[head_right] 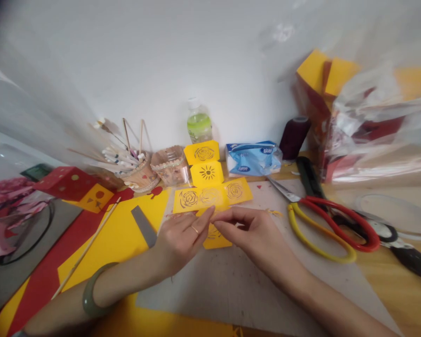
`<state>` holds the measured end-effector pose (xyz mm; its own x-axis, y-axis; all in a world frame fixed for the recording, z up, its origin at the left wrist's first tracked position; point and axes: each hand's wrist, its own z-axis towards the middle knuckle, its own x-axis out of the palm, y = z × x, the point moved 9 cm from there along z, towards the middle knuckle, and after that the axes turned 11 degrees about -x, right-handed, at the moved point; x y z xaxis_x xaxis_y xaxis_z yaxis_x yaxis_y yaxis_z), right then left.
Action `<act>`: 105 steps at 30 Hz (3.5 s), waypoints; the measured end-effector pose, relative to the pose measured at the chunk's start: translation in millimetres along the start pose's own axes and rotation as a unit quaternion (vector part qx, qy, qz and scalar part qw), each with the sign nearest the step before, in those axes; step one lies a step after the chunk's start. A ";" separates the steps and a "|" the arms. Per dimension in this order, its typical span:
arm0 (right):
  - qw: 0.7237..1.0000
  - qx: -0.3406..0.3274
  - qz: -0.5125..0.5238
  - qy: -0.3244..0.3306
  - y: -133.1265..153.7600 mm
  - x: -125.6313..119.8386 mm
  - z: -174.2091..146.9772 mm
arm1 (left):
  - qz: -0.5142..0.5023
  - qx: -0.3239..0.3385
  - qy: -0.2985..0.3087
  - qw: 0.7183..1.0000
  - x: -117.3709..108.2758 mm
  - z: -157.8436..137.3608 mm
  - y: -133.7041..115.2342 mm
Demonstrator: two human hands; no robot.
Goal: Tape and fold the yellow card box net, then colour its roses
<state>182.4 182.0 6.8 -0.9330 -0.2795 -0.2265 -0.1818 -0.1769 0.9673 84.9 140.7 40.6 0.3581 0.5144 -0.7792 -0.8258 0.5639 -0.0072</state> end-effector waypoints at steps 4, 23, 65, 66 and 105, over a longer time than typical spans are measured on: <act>0.999 0.040 0.013 -0.009 -10.7 -0.6 -0.4 | 0.021 0.018 -0.018 0.999 0.9 -4.6 -2.3; 0.999 -0.005 0.033 0.003 -4.1 3.1 2.3 | -0.056 0.008 -0.023 0.998 -2.1 -3.5 -2.5; 0.999 -0.026 0.027 0.005 -3.7 2.6 3.7 | -0.300 -0.178 0.161 0.923 23.8 1.9 18.9; 0.999 -0.037 0.018 0.005 -2.0 2.2 3.7 | -0.365 -0.230 0.198 0.880 30.8 0.6 23.2; 0.986 -0.162 0.023 -0.029 15.8 -12.2 5.2 | -0.691 -0.474 0.220 0.499 77.5 -23.5 45.7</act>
<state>189.3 187.6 25.4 -0.9558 -0.2414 -0.1675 -0.0390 -0.4610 0.8866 64.7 191.1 -34.8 0.9132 -0.2524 0.3198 0.1672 -0.4835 -0.8592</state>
